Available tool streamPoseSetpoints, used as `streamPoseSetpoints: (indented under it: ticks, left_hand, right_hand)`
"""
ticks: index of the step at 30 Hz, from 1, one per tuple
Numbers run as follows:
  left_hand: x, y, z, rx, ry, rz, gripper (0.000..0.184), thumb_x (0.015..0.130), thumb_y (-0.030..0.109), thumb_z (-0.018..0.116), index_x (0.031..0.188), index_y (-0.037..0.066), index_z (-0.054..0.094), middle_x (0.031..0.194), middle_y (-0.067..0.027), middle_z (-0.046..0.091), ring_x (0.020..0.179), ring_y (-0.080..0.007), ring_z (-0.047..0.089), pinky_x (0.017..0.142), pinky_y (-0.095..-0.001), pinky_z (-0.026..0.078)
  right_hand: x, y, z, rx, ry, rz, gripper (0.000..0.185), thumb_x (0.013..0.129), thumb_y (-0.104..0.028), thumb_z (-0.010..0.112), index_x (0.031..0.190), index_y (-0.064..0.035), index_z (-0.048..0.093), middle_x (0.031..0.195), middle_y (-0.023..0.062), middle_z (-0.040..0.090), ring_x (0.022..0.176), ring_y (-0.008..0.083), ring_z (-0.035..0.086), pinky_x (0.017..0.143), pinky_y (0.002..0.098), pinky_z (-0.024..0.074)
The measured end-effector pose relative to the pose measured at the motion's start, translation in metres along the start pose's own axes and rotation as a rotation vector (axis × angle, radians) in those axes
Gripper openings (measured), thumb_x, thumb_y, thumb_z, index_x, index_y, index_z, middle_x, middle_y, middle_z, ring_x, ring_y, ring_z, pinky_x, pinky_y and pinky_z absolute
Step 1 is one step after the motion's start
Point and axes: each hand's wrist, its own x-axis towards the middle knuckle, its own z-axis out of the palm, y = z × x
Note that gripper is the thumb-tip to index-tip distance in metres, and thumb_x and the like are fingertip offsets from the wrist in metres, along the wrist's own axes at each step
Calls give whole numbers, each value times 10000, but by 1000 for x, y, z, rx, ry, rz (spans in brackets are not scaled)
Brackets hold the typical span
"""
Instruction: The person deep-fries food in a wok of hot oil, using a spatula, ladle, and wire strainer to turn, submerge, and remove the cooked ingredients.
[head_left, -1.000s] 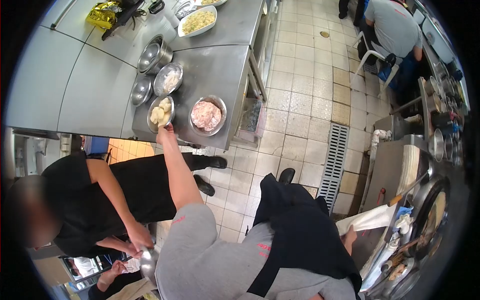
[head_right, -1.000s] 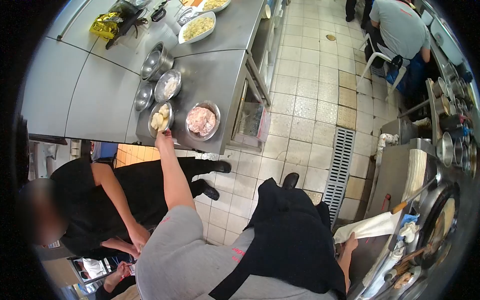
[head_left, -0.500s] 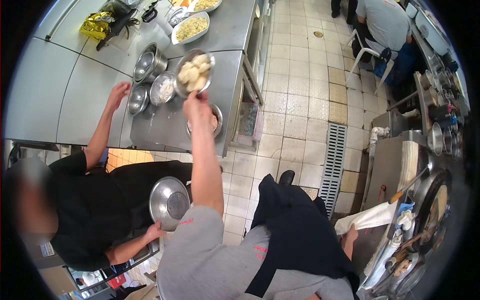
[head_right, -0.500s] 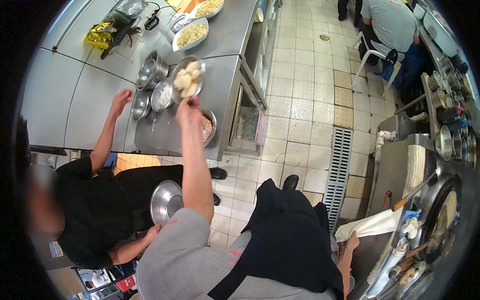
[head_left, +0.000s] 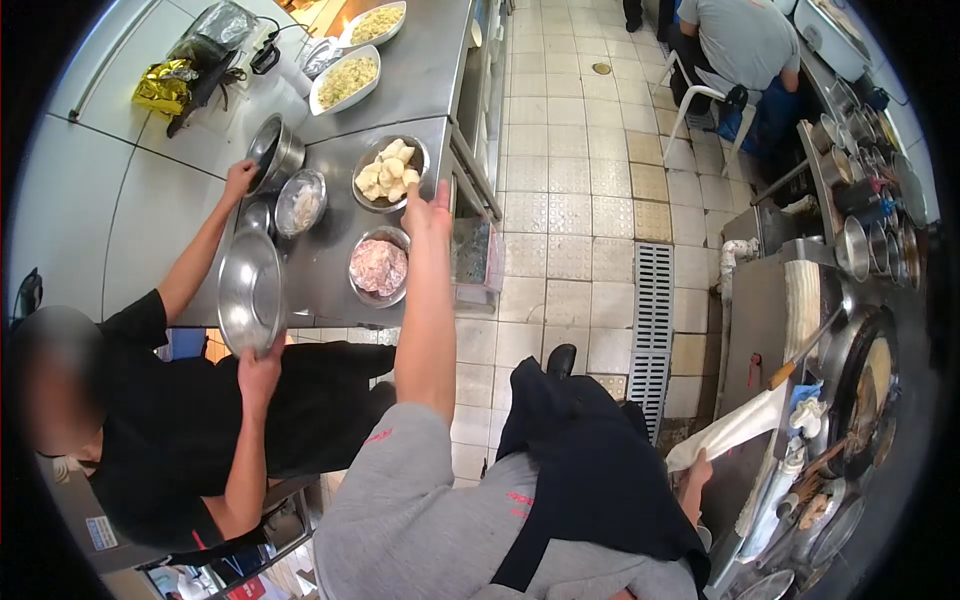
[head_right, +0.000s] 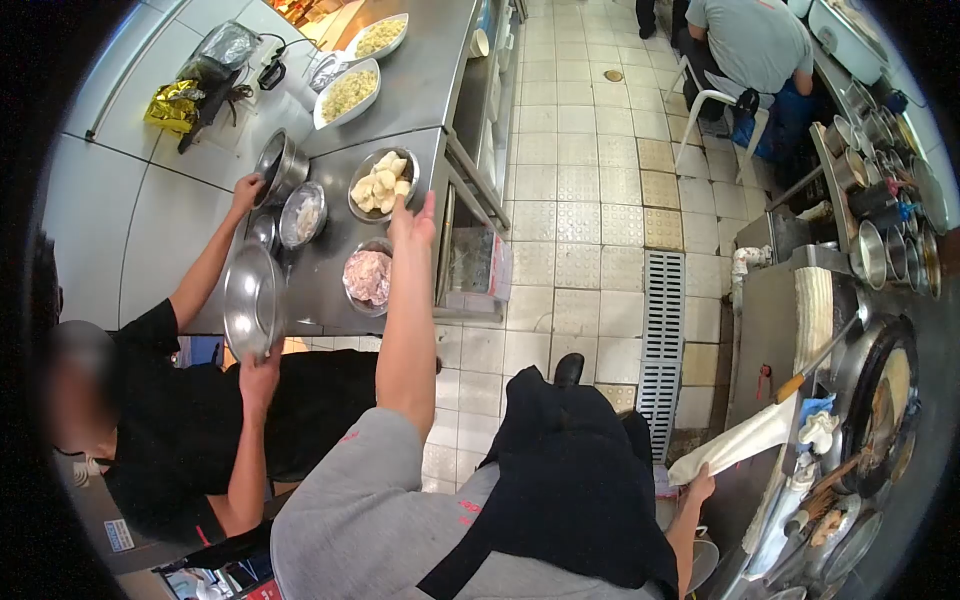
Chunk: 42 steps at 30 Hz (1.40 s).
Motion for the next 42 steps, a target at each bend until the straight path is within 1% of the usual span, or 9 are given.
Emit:
streamPoseSetpoints:
  ticks: [2,4,6,8,10,16,33,36,42]
  left_hand:
    - [-35,15,-10,221,-336,-47,360,866,181,561,1141,-21,445,877,-122,590,709,-263,591,585,-331,563]
    - [-53,55,-3,768,-433,369,320,872,229,534,1091,-3,514,806,-108,610,672,-242,602,581,-313,523]
    - [-63,92,5,1382,-201,1005,332,865,252,490,1083,4,531,900,-192,622,805,-322,609,722,-413,482]
    - [-26,120,-4,1744,-18,1198,363,835,257,460,1068,-7,545,977,-230,604,912,-365,581,826,-446,424]
    - [7,147,-11,2058,58,900,392,822,260,433,1095,1,543,1006,-242,594,994,-363,556,828,-446,427]
    - [52,191,-27,2183,68,353,448,809,272,443,1147,-18,492,1097,-242,560,1041,-353,541,861,-432,419]
    - [-46,161,-28,1903,40,966,464,867,440,442,998,1,518,910,-241,608,887,-410,560,753,-481,408]
    - [-105,139,-5,1767,-127,1175,403,860,392,495,996,14,518,827,-215,613,767,-393,568,683,-460,419]
    - [-221,-33,-29,1388,-1099,505,321,827,246,593,1065,39,532,640,-55,542,561,-135,490,538,-294,400]
  right_hand:
    - [-5,-4,4,35,-4,12,363,869,-230,521,1118,34,509,946,145,591,763,269,607,589,377,503]
    - [-4,0,1,38,-4,14,359,871,-224,519,1120,34,512,957,145,590,767,266,605,601,372,500]
    - [4,6,-2,4,-14,-3,361,873,-219,516,1125,40,511,972,147,588,777,265,604,621,371,498]
    - [2,4,1,14,-10,-42,374,873,-220,518,1129,51,507,982,150,587,787,265,604,644,370,495]
    - [4,7,1,9,-18,-71,382,872,-224,521,1124,63,509,986,154,588,792,265,603,661,370,492]
    - [25,20,-9,-49,-31,-75,390,857,-247,544,1062,86,541,955,163,597,789,260,599,663,372,489]
    - [-4,-4,10,-8,-30,-16,396,851,-245,543,1109,55,529,978,167,592,820,277,600,692,381,492]
    - [49,39,-11,-255,33,-193,410,830,-265,572,1064,72,566,939,167,619,811,267,607,701,364,483]
    - [-36,-20,22,4,-11,93,274,778,-229,630,939,-7,639,770,56,625,608,157,571,524,311,440]
